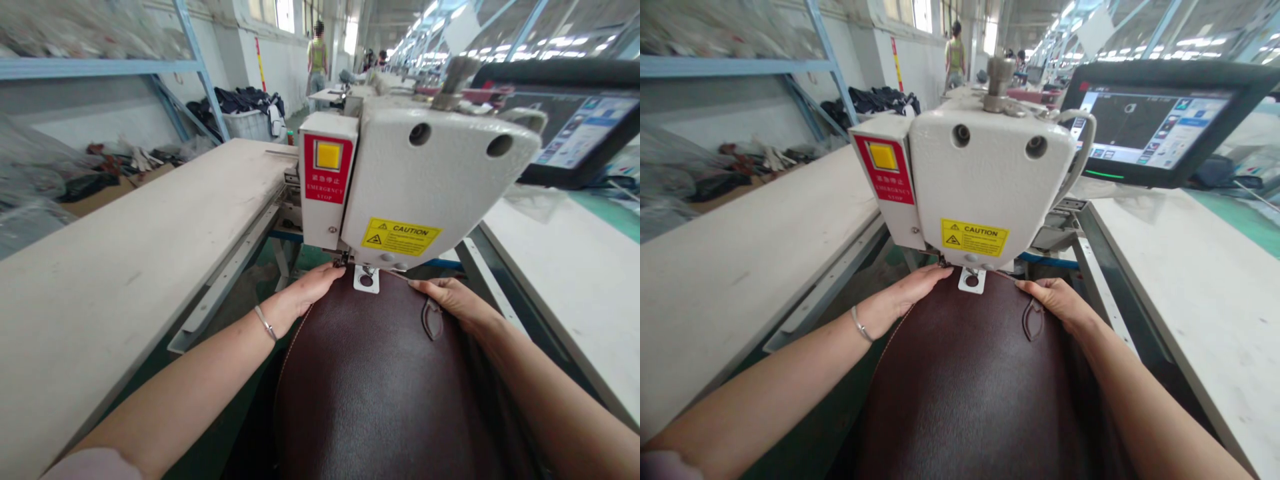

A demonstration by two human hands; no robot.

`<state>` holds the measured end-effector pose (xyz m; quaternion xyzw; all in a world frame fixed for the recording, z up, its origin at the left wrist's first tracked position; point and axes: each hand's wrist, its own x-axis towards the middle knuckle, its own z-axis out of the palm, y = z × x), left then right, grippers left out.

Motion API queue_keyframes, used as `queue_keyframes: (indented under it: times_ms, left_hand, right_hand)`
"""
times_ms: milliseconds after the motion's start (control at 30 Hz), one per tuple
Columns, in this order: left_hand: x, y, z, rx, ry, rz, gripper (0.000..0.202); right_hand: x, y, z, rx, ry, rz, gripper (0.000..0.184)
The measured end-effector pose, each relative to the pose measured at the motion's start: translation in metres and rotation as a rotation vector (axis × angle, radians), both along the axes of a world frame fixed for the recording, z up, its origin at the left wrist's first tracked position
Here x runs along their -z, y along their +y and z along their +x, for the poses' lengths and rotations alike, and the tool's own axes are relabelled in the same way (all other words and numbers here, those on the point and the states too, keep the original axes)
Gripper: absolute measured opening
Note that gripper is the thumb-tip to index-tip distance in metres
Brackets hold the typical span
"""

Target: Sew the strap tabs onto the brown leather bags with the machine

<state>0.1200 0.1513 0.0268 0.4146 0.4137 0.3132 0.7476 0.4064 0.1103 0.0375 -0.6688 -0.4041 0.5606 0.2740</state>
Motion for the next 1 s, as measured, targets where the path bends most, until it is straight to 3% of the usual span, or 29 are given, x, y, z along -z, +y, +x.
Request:
queue_keyframes:
  times_ms: [100, 267, 367, 533, 700, 1000]
  left_hand:
    - [0.002, -0.001, 0.000, -0.001, -0.003, -0.004, 0.030]
    - [-0.001, -0.004, 0.000, 0.023, -0.049, 0.039, 0.035]
    - [-0.004, -0.009, -0.005, 0.052, -0.017, 0.043, 0.042]
    - [-0.004, -0.019, -0.012, 0.065, 0.028, 0.028, 0.054]
    - [-0.002, -0.020, -0.010, 0.066, 0.007, 0.026, 0.049]
    - [-0.002, -0.018, -0.011, 0.064, -0.001, -0.029, 0.047]
  right_hand:
    - [-0.006, 0.001, 0.002, -0.075, -0.022, 0.021, 0.055]
    - [-0.024, 0.014, -0.010, -0.289, -0.131, 0.184, 0.049]
    - [-0.028, 0.020, -0.024, -0.346, -0.089, 0.162, 0.050]
    - [-0.025, 0.020, -0.033, -0.279, 0.001, 0.081, 0.052]
    - [-0.027, 0.018, -0.029, -0.186, -0.038, 0.049, 0.049]
    - [-0.030, 0.023, -0.030, -0.185, -0.085, 0.047, 0.052]
